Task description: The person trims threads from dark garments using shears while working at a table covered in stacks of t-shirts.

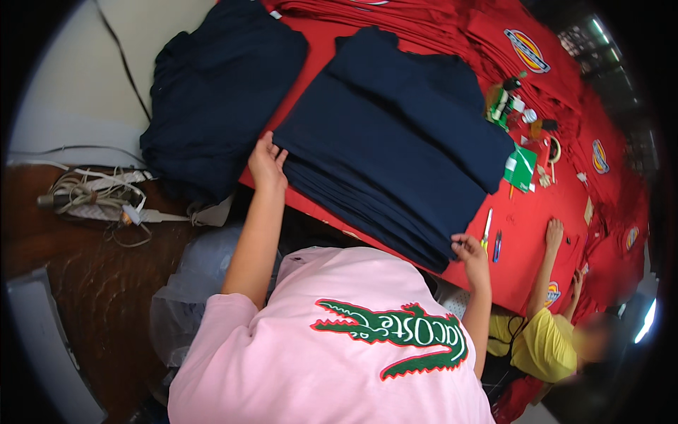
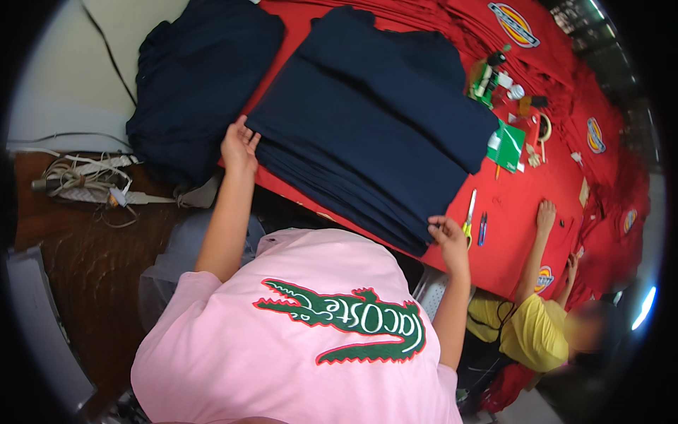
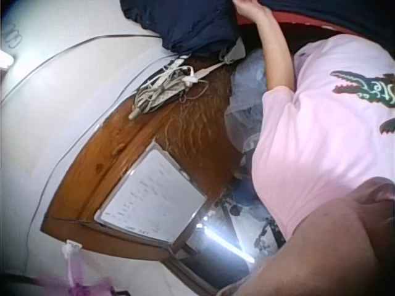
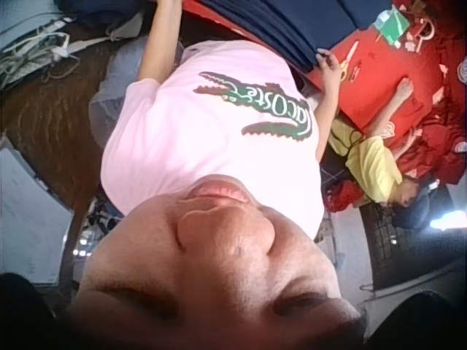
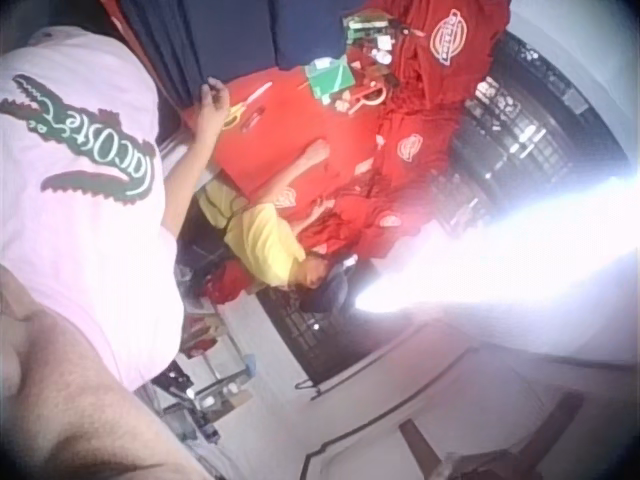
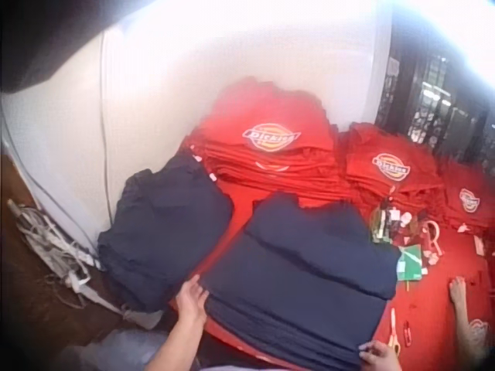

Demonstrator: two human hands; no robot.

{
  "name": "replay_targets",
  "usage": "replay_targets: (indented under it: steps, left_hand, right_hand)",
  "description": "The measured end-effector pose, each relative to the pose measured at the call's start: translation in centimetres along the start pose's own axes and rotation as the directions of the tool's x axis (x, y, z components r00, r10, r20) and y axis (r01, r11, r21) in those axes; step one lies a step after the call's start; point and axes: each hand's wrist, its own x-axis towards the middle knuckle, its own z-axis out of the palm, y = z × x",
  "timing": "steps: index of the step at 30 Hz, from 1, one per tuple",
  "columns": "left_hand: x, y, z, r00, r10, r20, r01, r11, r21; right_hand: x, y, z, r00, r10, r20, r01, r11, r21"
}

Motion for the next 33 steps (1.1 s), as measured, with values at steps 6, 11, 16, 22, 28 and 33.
replay_targets:
  steps: [6, 11, 16, 22, 28, 33]
  left_hand:
    - [-2.7, 12.1, 17.4, 0.711, 0.282, 0.645, -0.376, 0.927, 0.009]
    - [-7.7, 11.6, 23.3, 0.343, 0.451, 0.824, -0.72, 0.689, -0.077]
    - [-6.7, -0.5, 12.6, 0.4, -0.025, 0.916, -0.688, 0.652, 0.318]
    - [-12.2, -8.8, 6.0, 0.191, -0.207, 0.96, -0.956, 0.183, 0.23]
    - [-12.5, -10.0, 7.8, 0.037, -0.213, 0.976, -0.998, 0.046, 0.048]
    - [-14.9, -6.8, 10.9, 0.329, -0.451, 0.83, -0.878, 0.177, 0.445]
  right_hand:
    - [6.8, -11.6, -5.3, 0.861, -0.38, -0.339, 0.508, 0.683, 0.525]
    - [7.2, -13.2, -8.1, 0.672, -0.277, -0.687, 0.719, 0.467, 0.515]
    - [4.9, -2.5, -6.8, 0.693, -0.282, -0.664, 0.487, 0.862, 0.142]
    - [0.0, 6.6, -3.0, 0.716, -0.269, -0.644, -0.225, 0.785, -0.578]
    - [-0.4, 7.0, -3.9, 0.755, -0.11, -0.647, -0.38, 0.731, -0.567]
    - [-0.4, 7.3, -4.3, 0.785, 0.086, -0.614, -0.485, 0.702, -0.522]
